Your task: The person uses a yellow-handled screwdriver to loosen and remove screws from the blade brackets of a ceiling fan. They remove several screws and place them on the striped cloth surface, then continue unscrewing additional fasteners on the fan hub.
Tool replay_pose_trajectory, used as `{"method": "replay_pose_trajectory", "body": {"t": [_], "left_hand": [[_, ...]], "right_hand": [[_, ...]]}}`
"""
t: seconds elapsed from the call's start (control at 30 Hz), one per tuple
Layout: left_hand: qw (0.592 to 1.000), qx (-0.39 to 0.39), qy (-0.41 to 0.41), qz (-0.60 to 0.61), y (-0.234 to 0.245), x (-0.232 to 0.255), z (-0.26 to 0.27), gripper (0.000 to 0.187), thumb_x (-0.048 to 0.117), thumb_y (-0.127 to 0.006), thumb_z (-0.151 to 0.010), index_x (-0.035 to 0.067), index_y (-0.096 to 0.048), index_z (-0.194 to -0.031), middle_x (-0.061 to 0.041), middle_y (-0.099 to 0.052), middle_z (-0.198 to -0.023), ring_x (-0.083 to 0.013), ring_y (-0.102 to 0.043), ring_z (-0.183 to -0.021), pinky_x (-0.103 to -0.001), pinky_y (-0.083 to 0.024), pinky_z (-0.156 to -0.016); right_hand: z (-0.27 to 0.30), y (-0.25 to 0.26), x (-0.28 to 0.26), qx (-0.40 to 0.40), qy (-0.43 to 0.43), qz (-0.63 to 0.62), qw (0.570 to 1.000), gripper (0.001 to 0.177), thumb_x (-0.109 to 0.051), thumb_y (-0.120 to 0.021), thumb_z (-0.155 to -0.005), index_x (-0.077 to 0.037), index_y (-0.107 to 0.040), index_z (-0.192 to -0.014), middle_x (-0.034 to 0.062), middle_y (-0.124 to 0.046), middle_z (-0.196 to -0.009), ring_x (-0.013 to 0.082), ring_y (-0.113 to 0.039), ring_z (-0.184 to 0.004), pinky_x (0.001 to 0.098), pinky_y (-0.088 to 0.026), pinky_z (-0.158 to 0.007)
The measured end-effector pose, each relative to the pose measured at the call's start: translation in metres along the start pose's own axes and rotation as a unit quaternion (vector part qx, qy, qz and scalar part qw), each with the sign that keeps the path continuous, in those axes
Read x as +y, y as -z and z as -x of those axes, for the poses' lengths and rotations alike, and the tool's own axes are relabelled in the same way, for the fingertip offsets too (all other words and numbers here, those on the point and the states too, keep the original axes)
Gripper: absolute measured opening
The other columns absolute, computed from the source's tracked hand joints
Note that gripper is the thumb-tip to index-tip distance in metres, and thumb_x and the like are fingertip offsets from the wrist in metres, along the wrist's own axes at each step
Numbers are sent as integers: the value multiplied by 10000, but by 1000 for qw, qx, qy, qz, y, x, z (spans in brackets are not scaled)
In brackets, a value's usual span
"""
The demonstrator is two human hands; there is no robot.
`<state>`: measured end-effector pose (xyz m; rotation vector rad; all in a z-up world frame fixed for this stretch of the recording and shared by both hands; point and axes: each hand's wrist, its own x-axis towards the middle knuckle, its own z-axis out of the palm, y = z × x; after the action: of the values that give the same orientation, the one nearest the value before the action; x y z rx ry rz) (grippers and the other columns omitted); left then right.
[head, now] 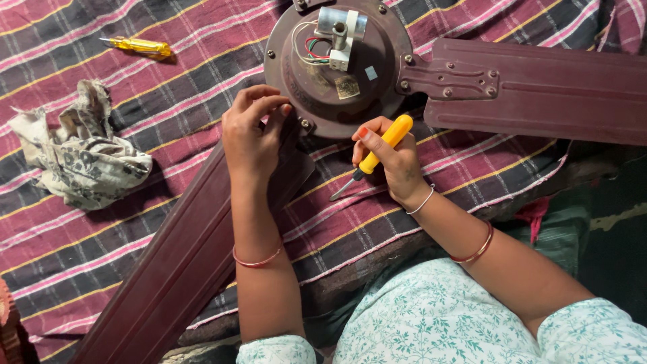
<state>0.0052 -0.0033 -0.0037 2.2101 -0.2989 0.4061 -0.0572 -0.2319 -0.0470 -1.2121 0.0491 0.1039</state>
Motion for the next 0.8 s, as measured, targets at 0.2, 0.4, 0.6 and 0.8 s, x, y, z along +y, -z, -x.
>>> {"method": "replay_pose_trajectory", "body": {"t": [0.2,0.4,0.6,0.8], "left_hand": [[999,26,11,-24,-4,3,1,243,199,-887,-860,73,-697,-945,-40,-701,-1105,-155,-710,-822,-345,-497,-805],[999,-27,-14,19,7,4,1,202,112,-817,-892,93,-750,-1082,-37,-713,-1216,-165,-720,-929,-318,-525,-785],[1000,-1,11,-11,-1,3,0,191,144,-860,-882,64,-700,-949,-27,-710,-1111,-156,-719,-875,-350,-495,-809],[999,43,-11,-26,-3,2,2,196,145,-870,-870,48,-713,-936,-56,-702,-1098,-225,-687,-950,-366,-503,-844]], "right_hand": [[-1,0,0,-2,2,3,1000,233,-240,-637,-1032,-15,-647,-973,73,-658,-773,148,-649,-728,274,-520,-676],[0,1,0,0,-3,3,1000,233,-241,-643,-1029,-15,-646,-973,74,-660,-774,149,-652,-728,272,-520,-675],[0,1,0,-3,-5,1,1000,233,-243,-643,-1030,-17,-648,-973,72,-659,-773,147,-653,-730,271,-521,-667],[0,0,-1,-5,-1,3,1000,235,-249,-640,-1032,-22,-651,-975,70,-660,-774,145,-654,-730,267,-522,-664]]}}
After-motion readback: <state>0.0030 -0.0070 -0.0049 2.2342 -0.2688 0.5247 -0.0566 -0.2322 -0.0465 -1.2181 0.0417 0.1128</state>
